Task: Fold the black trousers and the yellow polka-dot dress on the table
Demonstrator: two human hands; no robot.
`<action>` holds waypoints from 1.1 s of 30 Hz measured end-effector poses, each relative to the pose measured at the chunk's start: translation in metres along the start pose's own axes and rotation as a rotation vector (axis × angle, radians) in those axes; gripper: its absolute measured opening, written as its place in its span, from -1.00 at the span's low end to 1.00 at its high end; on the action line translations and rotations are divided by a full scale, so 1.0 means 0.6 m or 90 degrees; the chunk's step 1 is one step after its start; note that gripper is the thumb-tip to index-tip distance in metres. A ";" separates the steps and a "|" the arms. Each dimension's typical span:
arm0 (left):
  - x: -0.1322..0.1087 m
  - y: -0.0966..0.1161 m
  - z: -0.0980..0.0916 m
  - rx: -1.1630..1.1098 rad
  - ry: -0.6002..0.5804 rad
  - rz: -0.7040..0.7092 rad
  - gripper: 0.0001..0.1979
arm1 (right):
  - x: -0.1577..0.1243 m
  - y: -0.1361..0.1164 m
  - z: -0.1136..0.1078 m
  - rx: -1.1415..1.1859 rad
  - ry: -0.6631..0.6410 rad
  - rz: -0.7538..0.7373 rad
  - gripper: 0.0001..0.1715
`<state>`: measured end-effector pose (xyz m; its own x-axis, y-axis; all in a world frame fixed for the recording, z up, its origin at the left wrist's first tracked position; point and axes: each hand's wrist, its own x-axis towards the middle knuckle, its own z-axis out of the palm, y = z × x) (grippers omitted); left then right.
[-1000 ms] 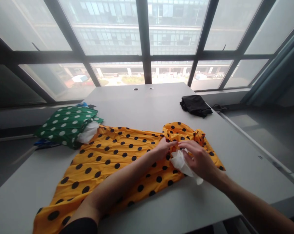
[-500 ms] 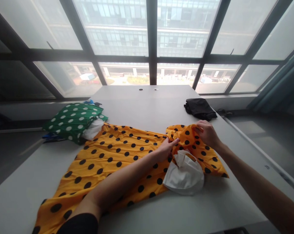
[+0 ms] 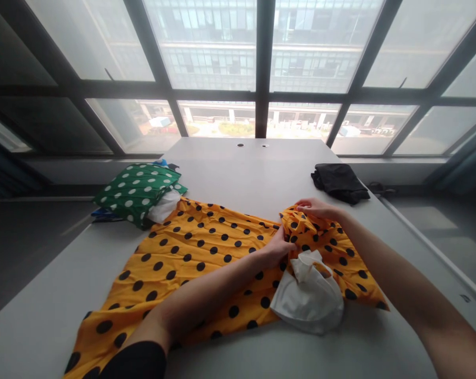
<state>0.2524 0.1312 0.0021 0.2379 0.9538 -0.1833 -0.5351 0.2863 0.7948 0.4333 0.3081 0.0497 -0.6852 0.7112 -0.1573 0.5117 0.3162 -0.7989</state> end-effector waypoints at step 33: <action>-0.371 0.181 -0.127 0.219 0.202 -0.224 -0.52 | 0.173 -0.264 0.253 0.186 -0.048 -0.268 -0.48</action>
<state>0.0796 -0.0431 0.0854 0.0704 0.8022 -0.5929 -0.1606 0.5957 0.7870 0.2027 0.2364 0.0719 -0.8416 0.5092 0.1801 0.0246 0.3693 -0.9290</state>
